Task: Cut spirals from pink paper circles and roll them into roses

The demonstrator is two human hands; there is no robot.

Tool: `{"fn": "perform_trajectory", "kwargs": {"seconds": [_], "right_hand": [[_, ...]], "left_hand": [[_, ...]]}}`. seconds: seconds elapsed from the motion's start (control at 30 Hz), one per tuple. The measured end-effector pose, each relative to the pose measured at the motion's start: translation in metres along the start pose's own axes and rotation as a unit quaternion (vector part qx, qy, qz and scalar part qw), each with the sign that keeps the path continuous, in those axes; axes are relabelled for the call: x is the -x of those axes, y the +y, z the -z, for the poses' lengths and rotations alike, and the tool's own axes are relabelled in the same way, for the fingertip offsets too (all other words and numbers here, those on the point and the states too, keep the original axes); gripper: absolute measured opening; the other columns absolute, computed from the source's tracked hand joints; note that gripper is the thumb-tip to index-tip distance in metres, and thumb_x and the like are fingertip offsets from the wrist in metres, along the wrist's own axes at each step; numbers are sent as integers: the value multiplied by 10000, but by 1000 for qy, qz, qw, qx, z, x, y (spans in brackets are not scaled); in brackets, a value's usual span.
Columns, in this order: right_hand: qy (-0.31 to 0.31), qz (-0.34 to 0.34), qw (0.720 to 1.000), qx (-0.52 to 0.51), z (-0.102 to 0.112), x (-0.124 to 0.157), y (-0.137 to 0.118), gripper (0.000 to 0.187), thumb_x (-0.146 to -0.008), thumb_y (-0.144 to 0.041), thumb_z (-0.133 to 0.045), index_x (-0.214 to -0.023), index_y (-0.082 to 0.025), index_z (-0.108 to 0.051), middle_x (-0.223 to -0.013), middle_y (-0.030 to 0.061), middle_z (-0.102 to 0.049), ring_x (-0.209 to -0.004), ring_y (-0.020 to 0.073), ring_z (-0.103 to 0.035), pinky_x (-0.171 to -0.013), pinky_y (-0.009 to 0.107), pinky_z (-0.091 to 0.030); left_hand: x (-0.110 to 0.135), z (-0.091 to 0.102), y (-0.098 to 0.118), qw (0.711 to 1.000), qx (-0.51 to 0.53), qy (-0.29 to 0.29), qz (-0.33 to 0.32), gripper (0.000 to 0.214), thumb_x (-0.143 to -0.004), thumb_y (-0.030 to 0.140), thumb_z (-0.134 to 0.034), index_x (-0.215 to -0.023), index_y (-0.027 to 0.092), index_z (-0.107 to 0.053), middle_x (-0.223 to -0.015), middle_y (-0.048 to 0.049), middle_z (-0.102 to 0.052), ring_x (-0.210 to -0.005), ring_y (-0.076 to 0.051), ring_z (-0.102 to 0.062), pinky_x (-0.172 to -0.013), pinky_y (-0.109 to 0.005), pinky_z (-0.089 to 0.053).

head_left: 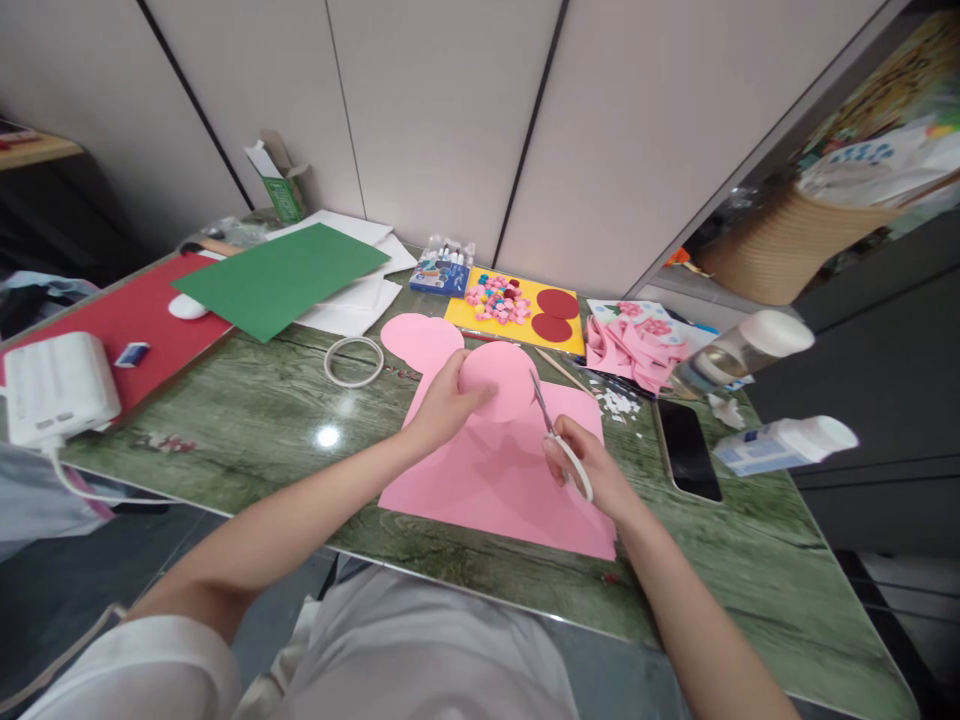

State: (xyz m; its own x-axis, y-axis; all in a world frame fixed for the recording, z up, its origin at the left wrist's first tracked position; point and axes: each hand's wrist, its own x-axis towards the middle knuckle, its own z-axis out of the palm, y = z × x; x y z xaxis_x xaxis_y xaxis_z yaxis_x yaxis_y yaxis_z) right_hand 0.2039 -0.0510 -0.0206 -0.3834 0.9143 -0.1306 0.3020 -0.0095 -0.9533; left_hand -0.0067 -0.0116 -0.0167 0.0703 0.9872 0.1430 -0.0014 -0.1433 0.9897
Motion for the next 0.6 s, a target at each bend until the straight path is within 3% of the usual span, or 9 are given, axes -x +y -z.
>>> {"fn": "perform_trajectory", "kwargs": {"seconds": [0.33,0.6], "right_hand": [[-3,10,1000,-1,-1,1,0,250,-836,-387,-482,-704,-214,-359,-525,-58,-472,-480,104,-428,-510,235,-335],[-7,10,1000,-3,0,1,-1,249,-845,-366,-479,-699,-213,-348,-516,-63,-457,-470,95,-408,-505,232,-326]], "left_hand": [[0,1,-2,999,-25,-34,-15,271,-717,242,-558,-974,176,-503,-925,-24,-552,-864,-164,-513,-757,-280,-418],[0,1,-2,999,-19,-28,-8,275,-700,206,-558,-962,174,-482,-921,-17,-536,-853,-155,-511,-745,-271,-421]]}}
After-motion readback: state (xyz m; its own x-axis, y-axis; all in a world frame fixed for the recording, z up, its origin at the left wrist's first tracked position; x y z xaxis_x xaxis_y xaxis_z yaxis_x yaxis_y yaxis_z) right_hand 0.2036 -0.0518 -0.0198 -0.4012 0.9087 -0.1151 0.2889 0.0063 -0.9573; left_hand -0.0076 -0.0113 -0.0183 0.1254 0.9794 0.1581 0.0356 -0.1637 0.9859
